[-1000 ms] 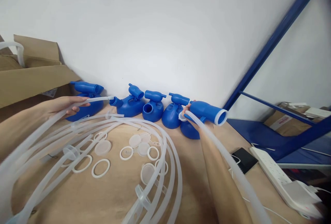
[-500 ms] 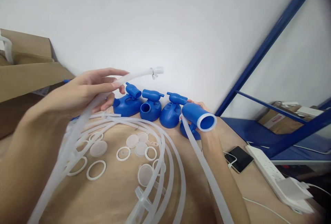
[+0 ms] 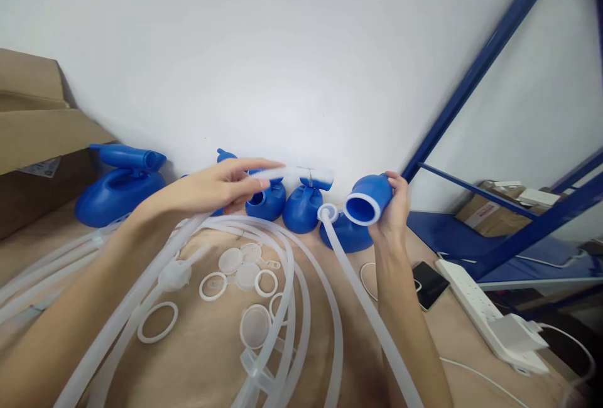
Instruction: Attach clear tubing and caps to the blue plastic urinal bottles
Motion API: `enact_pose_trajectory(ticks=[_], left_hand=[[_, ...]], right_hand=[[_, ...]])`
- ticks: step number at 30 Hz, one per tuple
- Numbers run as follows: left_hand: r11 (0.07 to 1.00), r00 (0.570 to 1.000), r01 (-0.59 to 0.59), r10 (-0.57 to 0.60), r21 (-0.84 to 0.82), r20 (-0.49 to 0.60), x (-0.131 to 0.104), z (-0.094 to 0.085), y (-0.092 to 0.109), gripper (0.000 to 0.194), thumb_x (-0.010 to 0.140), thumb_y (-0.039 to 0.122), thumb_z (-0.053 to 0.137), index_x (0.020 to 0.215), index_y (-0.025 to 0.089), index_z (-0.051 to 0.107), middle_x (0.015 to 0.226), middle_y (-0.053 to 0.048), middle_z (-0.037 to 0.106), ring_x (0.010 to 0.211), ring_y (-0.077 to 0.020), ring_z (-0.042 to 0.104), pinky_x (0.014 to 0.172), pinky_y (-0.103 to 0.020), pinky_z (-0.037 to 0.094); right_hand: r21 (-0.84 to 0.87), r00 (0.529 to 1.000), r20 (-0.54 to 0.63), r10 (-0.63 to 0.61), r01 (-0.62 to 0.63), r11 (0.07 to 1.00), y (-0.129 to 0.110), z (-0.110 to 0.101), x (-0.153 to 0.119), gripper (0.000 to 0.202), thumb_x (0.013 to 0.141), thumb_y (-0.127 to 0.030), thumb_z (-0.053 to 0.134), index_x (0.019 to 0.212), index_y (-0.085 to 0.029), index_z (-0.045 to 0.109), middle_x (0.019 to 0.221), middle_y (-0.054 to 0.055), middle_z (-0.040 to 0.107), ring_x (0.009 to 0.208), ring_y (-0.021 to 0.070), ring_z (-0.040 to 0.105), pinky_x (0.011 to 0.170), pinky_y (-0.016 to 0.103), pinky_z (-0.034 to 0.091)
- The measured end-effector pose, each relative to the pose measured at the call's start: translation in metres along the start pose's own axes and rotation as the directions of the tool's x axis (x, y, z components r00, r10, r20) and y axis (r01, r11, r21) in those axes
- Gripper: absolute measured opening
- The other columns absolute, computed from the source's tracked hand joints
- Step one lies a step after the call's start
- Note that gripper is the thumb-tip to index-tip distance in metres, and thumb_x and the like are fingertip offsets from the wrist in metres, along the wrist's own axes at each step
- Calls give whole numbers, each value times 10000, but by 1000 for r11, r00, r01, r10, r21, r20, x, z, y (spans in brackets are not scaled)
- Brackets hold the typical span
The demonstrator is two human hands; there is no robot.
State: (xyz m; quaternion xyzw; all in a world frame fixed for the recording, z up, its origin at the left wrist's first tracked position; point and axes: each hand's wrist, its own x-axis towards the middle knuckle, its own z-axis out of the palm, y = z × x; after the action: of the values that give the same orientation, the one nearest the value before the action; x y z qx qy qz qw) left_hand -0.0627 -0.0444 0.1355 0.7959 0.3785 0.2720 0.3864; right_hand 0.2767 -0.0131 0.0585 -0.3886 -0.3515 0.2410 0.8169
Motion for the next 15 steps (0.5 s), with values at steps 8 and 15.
enact_pose_trajectory(ticks=[8,15], left_hand=[[880,982,-177,191,441,13,12,29,24,444,917,383,532,1291,219,705,753,-10,694,627,-184,611,674,-303,478],[899,993,-107,77,424,86,32,21,37,365,831,306,563,1161,205,680,814,-26,686,557,-173,605,577,-298,470]], right_hand=[[43,962,-235,-140,154,987,3,20,-22,215,826,-382,607,1026,-324,554,880,-50,545,788,129,611,647,219,504],[236,987,-163,10,29,971,2,23,-21,325,787,-408,688,1064,-317,544,962,-48,645,900,151,670,743,264,583]])
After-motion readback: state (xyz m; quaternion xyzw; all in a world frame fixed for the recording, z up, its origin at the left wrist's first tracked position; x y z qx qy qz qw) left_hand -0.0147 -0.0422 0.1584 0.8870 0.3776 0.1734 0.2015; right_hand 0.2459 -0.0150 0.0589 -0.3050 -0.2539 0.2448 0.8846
